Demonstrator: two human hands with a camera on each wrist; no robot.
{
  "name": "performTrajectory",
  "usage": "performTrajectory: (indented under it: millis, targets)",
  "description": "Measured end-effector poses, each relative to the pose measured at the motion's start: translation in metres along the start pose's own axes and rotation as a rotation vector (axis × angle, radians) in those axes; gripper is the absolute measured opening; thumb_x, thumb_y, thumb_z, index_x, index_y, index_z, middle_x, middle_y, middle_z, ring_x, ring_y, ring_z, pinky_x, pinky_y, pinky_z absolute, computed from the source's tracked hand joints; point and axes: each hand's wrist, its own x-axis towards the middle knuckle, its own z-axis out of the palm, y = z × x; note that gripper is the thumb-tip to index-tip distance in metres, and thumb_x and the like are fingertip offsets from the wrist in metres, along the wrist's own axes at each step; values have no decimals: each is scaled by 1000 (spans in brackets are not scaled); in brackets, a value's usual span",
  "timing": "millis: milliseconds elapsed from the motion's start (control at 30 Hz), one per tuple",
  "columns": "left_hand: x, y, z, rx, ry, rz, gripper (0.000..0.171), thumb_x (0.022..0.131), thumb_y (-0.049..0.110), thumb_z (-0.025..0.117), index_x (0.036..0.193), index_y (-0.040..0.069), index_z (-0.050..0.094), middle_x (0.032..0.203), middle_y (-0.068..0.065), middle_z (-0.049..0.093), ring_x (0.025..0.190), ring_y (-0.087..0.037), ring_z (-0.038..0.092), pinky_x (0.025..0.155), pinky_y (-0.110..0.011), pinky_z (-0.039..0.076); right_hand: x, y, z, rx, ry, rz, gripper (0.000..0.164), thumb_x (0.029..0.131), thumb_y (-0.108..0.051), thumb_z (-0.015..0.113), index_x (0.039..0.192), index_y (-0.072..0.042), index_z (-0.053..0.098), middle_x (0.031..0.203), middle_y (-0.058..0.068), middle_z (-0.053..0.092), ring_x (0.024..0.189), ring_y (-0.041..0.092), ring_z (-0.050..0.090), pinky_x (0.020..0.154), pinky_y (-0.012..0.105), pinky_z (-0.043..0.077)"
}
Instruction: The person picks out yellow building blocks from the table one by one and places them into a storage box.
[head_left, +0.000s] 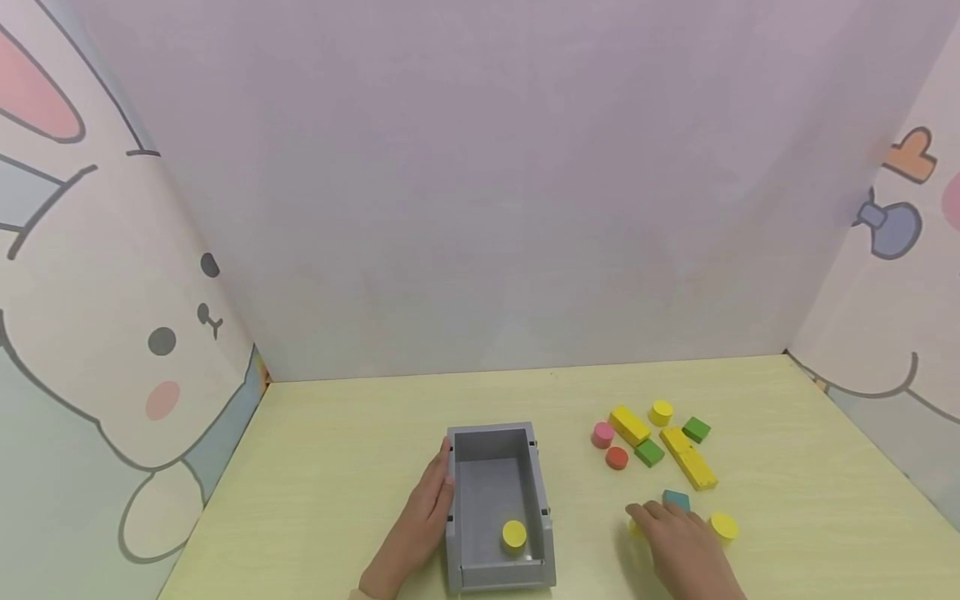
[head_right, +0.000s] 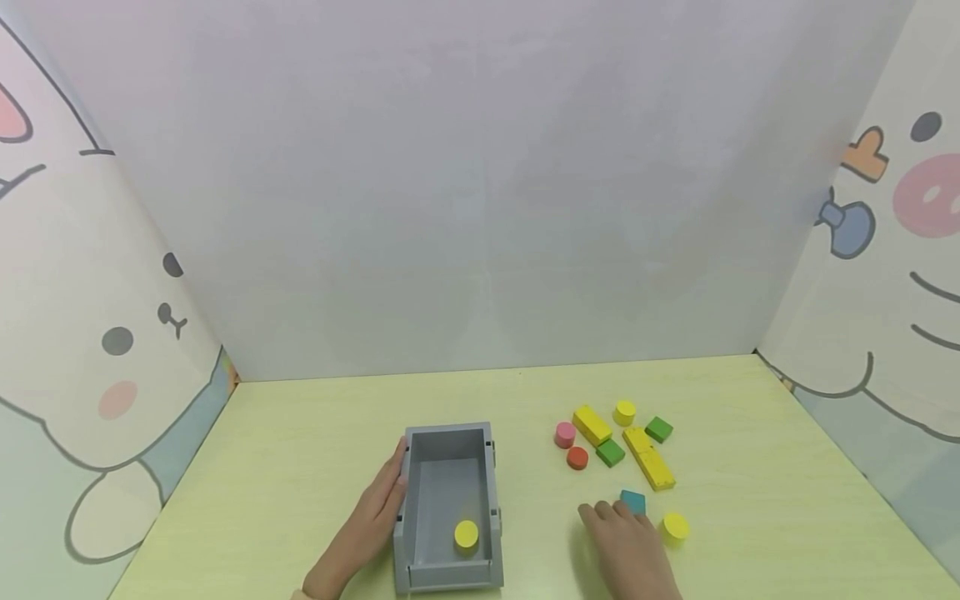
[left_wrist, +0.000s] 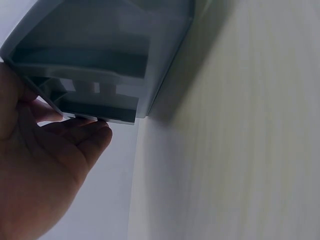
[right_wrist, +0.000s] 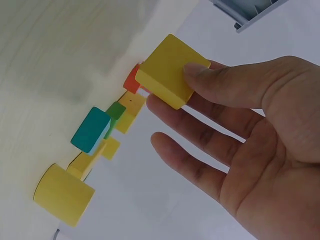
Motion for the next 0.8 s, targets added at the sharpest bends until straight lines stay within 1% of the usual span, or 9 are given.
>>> performTrajectory:
  millis: [200,333,467,700,800]
  targets:
    - [0,0,0,0,2,-1,50,102,26,25,146,8,10,153,-11,15,137,-21,14,111,-51,23,-1,-4,-3,2,47,-23,34,70,2,70,102,-9,64,94,6,67,84,25,60,75,46,56]
    - [0,0,0,1,2,-6,51,102,28,24,146,9,10,153,-11,15,137,-21,14,111,-51,22,-1,-9,-7,9,55,-30,34,71,3,69,103,-9,64,97,7,67,89,27,60,80,48,55]
    - [0,-1,0,2,0,-9,51,102,30,24,147,10,9,153,-10,15,137,-21,13,111,-51,22,-1,-12,-8,0,96,-46,36,71,5,67,104,-9,64,99,7,67,91,27,59,82,48,54]
    - [0,0,0,4,0,-5,51,102,29,24,147,10,9,153,-10,15,137,-21,13,111,-51,22,2,-20,-10,-31,220,-85,39,68,7,68,103,-10,64,98,4,66,88,23,59,76,40,55]
    - [0,-1,0,1,1,0,51,102,29,24,147,9,9,153,-11,15,137,-21,13,111,-51,22,3,-23,-12,-27,248,-94,40,68,8,68,103,-11,64,98,2,66,87,20,58,71,35,54]
